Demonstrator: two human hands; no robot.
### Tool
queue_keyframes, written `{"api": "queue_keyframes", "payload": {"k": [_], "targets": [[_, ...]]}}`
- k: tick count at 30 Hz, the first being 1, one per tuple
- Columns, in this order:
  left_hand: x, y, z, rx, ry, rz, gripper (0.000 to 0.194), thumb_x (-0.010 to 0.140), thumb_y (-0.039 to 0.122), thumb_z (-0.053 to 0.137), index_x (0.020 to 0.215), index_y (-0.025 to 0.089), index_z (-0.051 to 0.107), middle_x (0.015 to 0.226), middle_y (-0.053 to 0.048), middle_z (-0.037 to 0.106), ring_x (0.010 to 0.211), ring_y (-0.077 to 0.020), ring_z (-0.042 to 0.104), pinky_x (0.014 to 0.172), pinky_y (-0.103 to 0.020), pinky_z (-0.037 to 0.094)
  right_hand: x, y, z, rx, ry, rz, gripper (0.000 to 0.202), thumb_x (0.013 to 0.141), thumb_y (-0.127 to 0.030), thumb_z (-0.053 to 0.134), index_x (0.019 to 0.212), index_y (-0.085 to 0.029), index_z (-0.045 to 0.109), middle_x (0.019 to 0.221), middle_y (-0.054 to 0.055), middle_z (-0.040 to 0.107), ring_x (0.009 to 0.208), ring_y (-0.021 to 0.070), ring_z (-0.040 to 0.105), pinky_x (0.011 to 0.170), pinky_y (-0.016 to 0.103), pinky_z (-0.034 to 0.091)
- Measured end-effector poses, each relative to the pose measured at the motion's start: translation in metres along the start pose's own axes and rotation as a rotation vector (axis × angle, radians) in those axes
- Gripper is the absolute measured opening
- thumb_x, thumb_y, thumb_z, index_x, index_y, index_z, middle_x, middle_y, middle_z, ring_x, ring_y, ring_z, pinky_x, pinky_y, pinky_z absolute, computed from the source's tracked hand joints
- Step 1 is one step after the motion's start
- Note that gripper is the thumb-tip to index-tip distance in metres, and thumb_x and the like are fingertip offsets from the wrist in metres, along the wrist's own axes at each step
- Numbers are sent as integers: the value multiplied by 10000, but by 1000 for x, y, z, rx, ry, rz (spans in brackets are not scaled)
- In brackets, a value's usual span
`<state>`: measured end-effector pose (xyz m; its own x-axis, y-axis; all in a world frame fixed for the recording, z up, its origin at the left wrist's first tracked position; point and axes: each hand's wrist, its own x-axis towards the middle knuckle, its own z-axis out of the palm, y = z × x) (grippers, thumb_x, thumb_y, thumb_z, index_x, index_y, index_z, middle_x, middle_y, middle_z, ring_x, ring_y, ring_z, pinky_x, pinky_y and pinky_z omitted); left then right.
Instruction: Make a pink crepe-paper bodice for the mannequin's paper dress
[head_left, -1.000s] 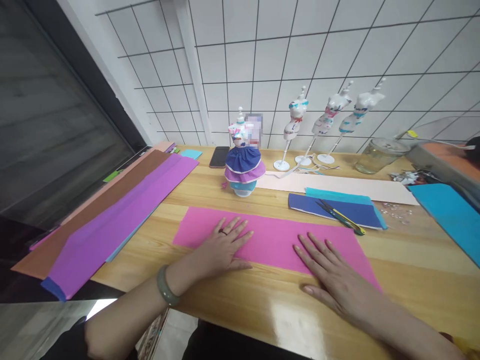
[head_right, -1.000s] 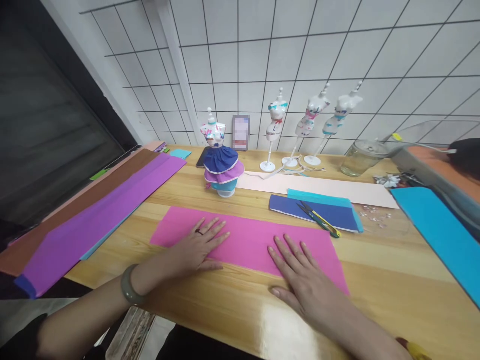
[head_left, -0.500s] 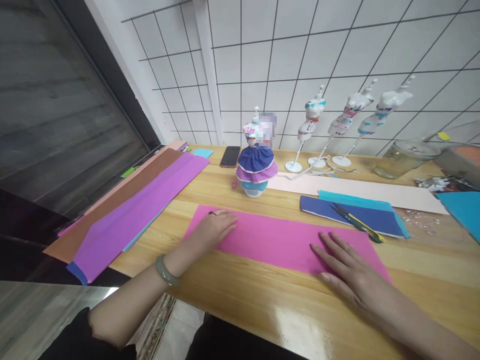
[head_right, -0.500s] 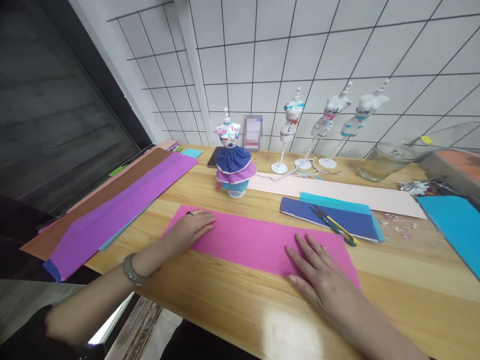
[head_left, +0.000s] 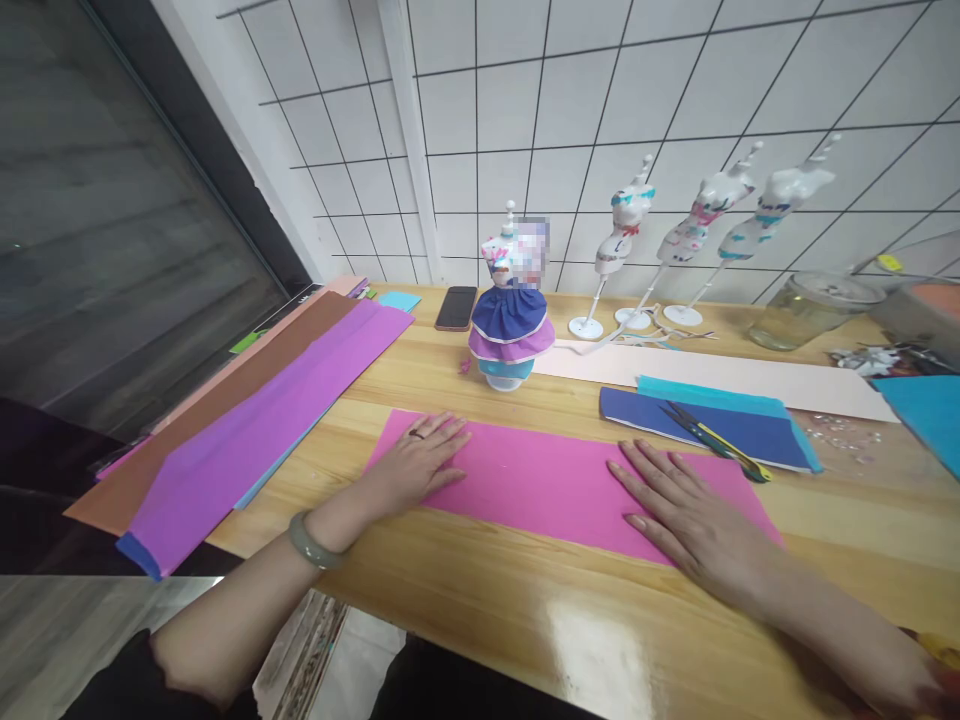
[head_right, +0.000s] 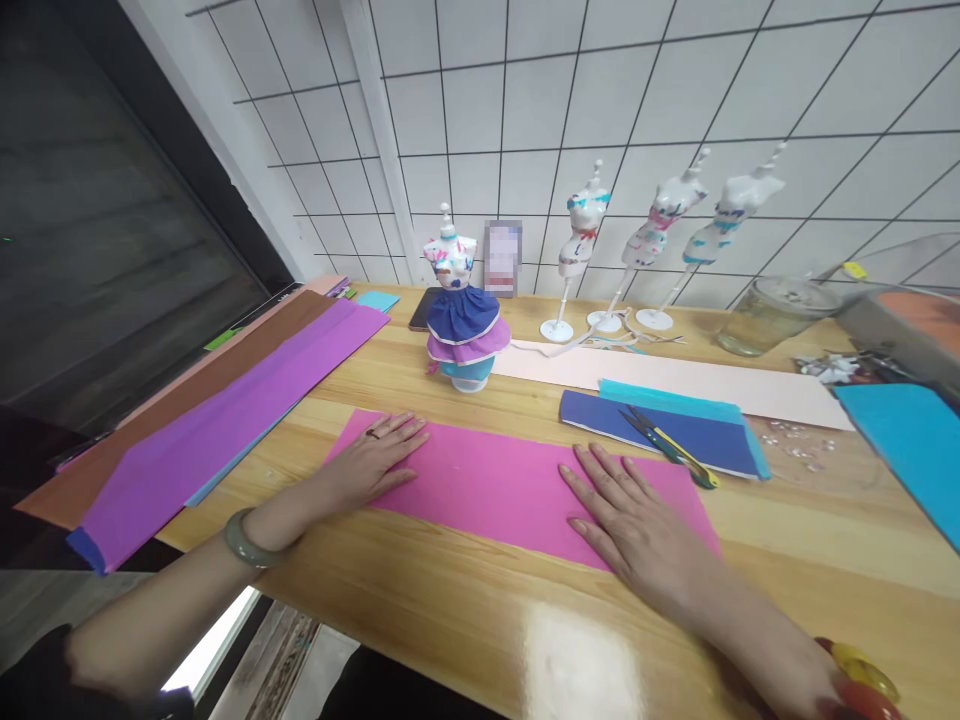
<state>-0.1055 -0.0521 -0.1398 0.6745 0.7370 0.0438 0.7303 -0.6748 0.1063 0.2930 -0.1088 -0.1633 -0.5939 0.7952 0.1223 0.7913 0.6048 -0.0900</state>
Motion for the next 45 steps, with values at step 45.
{"api": "queue_keyframes", "payload": {"k": [45], "targets": [[-6,-6,4,138,65,66,627,932,532,356,1475,238,251,1526,-86,312,1423,-261,235,1147,-474,205,132,-141,-23,261,-115,-100,825,905,-606,398,1453,-1,280,1523,211,227,1434,299,127,1166,510,112]]}}
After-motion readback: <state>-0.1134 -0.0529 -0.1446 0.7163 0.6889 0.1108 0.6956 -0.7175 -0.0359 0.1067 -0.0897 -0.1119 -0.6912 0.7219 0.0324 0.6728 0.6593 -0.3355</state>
